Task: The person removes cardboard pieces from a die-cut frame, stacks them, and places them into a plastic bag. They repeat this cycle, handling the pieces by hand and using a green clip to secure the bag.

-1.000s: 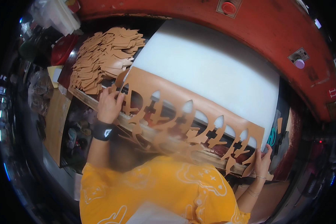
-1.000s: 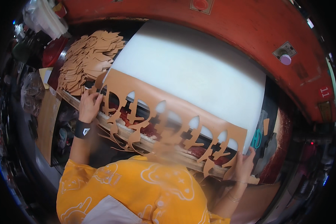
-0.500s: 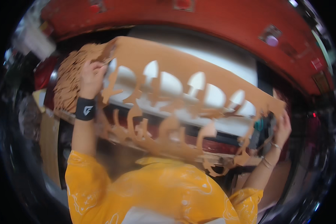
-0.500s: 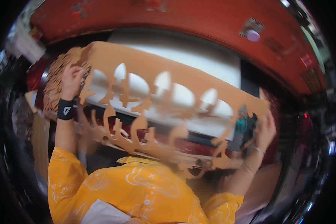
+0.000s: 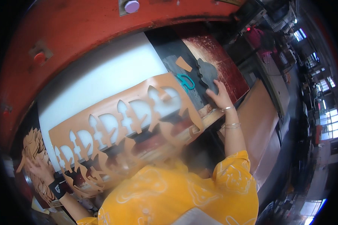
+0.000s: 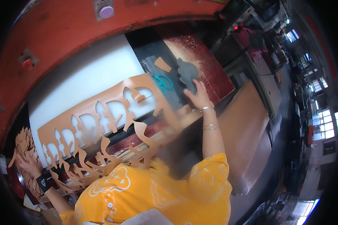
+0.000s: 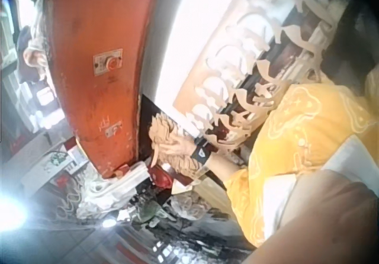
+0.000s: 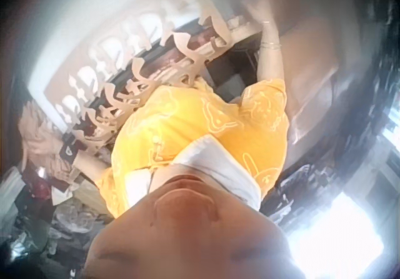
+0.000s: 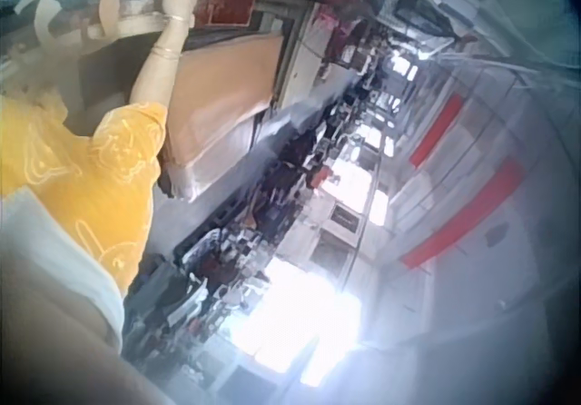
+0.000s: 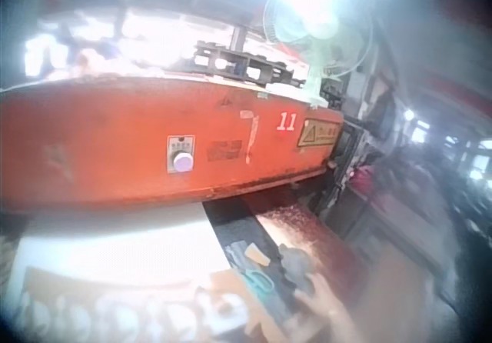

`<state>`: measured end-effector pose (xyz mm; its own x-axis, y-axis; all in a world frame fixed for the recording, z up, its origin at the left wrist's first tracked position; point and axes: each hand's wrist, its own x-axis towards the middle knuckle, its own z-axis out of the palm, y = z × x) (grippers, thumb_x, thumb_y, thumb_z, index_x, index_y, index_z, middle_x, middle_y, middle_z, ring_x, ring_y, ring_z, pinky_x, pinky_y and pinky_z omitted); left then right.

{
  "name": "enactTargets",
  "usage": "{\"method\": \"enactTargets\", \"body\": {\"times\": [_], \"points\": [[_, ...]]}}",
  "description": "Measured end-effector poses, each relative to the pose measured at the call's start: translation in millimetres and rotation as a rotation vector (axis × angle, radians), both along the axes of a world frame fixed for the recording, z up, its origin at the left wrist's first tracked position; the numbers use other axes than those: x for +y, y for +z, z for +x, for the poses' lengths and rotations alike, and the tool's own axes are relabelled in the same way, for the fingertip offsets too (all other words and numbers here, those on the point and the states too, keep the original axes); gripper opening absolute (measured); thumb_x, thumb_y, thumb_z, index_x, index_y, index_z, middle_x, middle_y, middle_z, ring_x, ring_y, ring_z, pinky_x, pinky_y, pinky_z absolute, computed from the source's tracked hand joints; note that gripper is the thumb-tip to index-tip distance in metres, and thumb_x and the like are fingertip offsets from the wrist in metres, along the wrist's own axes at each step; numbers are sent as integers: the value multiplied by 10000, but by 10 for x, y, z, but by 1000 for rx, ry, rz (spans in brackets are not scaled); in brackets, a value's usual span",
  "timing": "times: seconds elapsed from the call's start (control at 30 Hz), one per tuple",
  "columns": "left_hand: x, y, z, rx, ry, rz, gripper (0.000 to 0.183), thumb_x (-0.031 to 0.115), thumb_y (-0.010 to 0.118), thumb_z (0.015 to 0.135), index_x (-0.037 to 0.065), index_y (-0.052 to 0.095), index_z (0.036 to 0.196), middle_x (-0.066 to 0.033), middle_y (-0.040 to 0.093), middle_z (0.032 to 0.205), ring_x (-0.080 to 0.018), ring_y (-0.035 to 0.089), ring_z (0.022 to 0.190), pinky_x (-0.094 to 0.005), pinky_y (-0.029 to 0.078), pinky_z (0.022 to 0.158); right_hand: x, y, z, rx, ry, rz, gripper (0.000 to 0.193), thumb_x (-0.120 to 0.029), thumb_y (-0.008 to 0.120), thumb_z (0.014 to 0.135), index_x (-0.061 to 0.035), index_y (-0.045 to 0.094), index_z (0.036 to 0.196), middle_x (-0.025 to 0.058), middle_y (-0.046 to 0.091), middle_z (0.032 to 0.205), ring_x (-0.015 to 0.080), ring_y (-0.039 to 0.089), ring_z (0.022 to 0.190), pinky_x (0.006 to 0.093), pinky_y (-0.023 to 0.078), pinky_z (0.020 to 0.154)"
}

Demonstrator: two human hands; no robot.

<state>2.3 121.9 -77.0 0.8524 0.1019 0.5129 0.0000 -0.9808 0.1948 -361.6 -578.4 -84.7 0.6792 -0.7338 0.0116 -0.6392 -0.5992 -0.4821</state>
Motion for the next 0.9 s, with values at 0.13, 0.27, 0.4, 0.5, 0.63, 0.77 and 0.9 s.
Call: {"method": "enactTargets", "body": {"times": [0.13,0.27,0.4,0.5,0.63,0.77,0.9], "points": [[-402,-394,-60,51,-243,130,549,333,522,885,32,388,1323,-266,427,1237,-386,411,1147,-422,331,954,-19,-35,20,-408,-131,391,736,-427,670,729,-55,406,1307,237,301,1391,363,320,1280,419,277,1041],[-567,-497,-96,164,-262,38,535,311,535,878,25,403,1310,-263,433,1237,-390,434,1133,-418,351,943,165,-123,110,90,-84,-249,730,-388,727,650,-92,478,1270,222,408,1324,356,445,1189,375,345,1003],[-517,-434,-113,183,-266,-34,531,295,560,865,10,422,1291,-248,430,1243,-379,427,1141,-412,342,956,260,17,220,-101,-88,-195,655,-289,737,639,-59,532,1218,207,502,1232,334,493,1137,360,388,956],[-519,-469,-102,163,-265,-66,543,294,568,860,-3,418,1289,-233,418,1258,-368,403,1165,-409,322,973,230,353,253,-580,-184,429,500,-130,649,741,49,526,1192,108,607,1055,164,583,922,276,455,843],[-559,-500,-104,113,-274,-69,550,297,571,858,-14,417,1285,-223,413,1268,-363,399,1169,-408,320,975,579,800,338,-939,108,1213,491,-227,469,871,-7,414,1307,129,573,1135,202,585,950,316,468,843],[-602,-428,-146,160,-282,-125,549,264,579,843,-12,409,1286,-237,430,1247,-381,427,1133,-414,340,958,1286,1026,909,-959,183,1518,538,-334,432,911,-18,349,1339,132,548,1179,215,564,1010,337,444,891],[-645,-392,-213,51,-387,-218,515,195,578,815,-15,425,1260,-235,458,1209,-385,448,1091,-415,357,942,2116,1050,1690,-672,296,1414,572,-311,452,907,13,305,1354,143,530,1199,206,559,1025,311,452,880]]}}
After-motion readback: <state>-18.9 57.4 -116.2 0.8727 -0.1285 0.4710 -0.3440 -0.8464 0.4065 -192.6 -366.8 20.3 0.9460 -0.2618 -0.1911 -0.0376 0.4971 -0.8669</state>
